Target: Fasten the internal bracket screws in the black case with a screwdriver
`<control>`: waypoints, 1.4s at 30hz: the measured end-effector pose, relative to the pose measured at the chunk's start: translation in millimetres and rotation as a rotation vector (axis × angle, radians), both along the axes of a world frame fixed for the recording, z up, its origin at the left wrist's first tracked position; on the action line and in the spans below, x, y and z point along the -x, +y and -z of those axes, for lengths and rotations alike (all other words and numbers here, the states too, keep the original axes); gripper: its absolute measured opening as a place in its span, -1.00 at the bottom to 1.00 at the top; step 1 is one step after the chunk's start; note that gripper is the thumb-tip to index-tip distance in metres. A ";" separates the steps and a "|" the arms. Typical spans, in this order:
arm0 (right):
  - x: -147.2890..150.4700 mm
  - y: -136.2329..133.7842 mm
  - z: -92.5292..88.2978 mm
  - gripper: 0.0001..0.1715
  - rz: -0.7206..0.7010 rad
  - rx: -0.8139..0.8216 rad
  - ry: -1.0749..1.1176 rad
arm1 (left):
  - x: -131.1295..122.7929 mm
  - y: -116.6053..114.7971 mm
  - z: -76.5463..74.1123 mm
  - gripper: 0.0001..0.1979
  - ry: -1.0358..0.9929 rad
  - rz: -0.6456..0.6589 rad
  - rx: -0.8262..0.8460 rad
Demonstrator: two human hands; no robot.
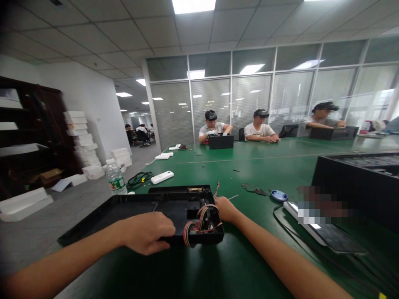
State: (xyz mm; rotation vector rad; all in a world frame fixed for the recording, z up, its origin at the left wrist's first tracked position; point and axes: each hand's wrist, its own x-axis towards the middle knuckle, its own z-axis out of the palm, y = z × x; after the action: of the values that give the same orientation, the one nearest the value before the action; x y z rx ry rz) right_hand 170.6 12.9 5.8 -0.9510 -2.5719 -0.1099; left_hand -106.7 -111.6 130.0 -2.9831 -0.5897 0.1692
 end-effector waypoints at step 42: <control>-8.3 -7.6 -12.9 -0.68 0.256 0.097 -0.079 | 64.5 127.2 68.6 -0.78 -0.148 -0.273 -0.113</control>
State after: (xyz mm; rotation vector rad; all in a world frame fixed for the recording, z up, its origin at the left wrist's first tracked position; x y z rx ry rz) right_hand 178.9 5.4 18.7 -1.3349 -2.5335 -0.0954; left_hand -171.2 15.6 61.5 -2.8111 -0.9883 -0.0650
